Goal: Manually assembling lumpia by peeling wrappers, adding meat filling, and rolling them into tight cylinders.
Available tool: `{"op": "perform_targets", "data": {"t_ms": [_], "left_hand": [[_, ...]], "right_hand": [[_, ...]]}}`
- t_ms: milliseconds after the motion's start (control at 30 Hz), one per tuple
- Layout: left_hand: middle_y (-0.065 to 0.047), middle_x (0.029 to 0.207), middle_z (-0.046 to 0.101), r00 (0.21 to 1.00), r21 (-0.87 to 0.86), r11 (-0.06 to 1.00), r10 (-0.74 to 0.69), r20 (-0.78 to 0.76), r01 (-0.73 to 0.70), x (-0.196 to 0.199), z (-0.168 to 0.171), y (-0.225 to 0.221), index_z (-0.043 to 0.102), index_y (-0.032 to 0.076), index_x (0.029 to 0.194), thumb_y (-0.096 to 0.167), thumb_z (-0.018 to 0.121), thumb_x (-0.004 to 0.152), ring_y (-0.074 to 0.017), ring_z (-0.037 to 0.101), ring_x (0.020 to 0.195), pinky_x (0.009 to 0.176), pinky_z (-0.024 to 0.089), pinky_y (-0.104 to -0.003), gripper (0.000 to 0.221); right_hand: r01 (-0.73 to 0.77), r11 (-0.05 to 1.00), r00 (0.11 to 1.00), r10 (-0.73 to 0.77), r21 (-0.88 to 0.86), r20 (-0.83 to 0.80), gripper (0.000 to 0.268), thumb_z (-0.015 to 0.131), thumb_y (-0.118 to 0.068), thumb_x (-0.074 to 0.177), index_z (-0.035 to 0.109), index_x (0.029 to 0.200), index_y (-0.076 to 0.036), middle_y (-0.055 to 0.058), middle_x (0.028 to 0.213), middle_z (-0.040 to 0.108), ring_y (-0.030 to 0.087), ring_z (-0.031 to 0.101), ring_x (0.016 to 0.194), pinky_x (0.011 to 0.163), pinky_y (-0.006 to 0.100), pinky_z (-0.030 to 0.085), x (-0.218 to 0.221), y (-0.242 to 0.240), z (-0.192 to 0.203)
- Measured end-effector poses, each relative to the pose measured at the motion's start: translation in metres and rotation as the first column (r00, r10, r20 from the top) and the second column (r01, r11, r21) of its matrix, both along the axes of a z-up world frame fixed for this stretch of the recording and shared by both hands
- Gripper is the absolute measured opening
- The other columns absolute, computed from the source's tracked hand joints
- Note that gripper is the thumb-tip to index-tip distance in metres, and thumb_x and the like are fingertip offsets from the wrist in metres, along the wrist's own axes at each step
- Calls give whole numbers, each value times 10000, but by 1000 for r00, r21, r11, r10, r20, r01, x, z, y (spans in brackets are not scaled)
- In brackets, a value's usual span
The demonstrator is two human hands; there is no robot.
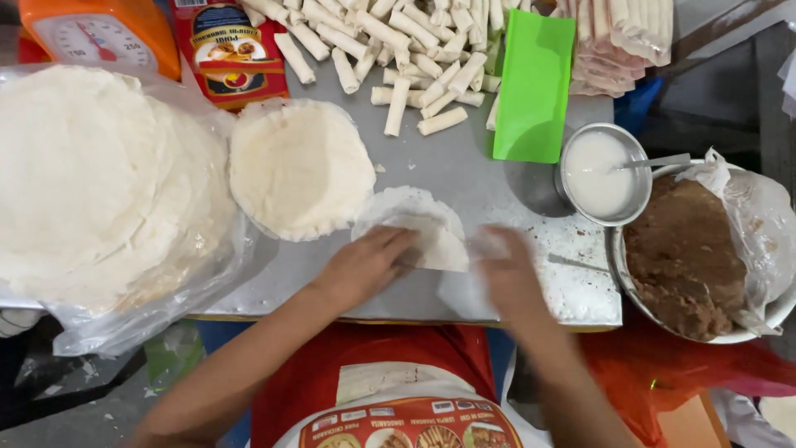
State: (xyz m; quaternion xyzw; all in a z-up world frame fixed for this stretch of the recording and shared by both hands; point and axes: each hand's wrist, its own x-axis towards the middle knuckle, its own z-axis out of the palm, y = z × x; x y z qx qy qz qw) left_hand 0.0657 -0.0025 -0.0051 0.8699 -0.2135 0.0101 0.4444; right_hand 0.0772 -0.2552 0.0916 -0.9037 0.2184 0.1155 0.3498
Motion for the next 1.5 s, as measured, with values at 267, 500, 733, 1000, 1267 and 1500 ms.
{"op": "perform_targets", "data": {"t_ms": [267, 500, 733, 1000, 1267, 1500], "left_hand": [[-86, 985, 760, 968, -66, 997, -32, 250, 50, -36, -17, 9, 704, 103, 1165, 50, 590, 1004, -261, 723, 908, 840, 596, -343, 204], [-73, 1135, 664, 879, 211, 952, 100, 465, -220, -28, -10, -6, 766, 116, 1024, 231, 736, 945, -263, 619, 987, 842, 517, -402, 143], [-75, 1100, 583, 905, 292, 895, 223, 361, -337, -55, -20, 15, 761, 115, 1149, 122, 688, 924, -288, 607, 963, 816, 477, -413, 237], [-93, 903, 584, 823, 566, 767, -88, 561, -304, -19, 1, 15, 703, 66, 962, 74, 748, 853, -285, 616, 963, 1036, 436, -515, 118], [-65, 1069, 588, 898, 705, 677, -153, 412, -208, -66, -1, 17, 664, 58, 1287, 67, 733, 807, -245, 575, 939, 893, 530, -379, 485], [-181, 1277, 696, 925, 390, 902, 24, 380, -184, -75, 10, -5, 680, 15, 1275, 25, 736, 796, -292, 668, 1155, 988, 554, -379, 483]], "right_hand": [[-616, 557, 251, 809, -557, 531, 248, 560, -151, 1043, 647, 1245, -34, 122, 1148, 587, 305, 610, 1063, 899, 414, 528, -52, 47, -114], [-299, 575, 307, 814, -762, 494, 249, 602, -52, 990, 737, 1185, -127, 43, 1044, 503, 178, 469, 867, 750, 322, 416, -45, 24, -97], [-589, 447, 408, 883, -673, 230, 434, 537, 68, 922, 579, 1354, 76, 162, 1053, 555, 308, 563, 883, 719, 397, 476, -57, 21, -104], [-464, 393, 439, 881, -794, 180, 172, 619, -161, 895, 733, 1015, -208, -19, 697, 610, 214, 647, 609, 551, 345, 506, -21, 9, -59], [-866, 360, 422, 898, -348, -121, 982, 477, 216, 761, 197, 1636, -131, 221, 1692, 88, 407, 169, 1526, 1171, 523, 324, -80, 52, -43], [-630, 382, 199, 921, -676, 335, 500, 576, 111, 902, 542, 1399, 76, 277, 1427, 576, 388, 580, 1327, 1175, 483, 444, -75, 48, -96]]}}
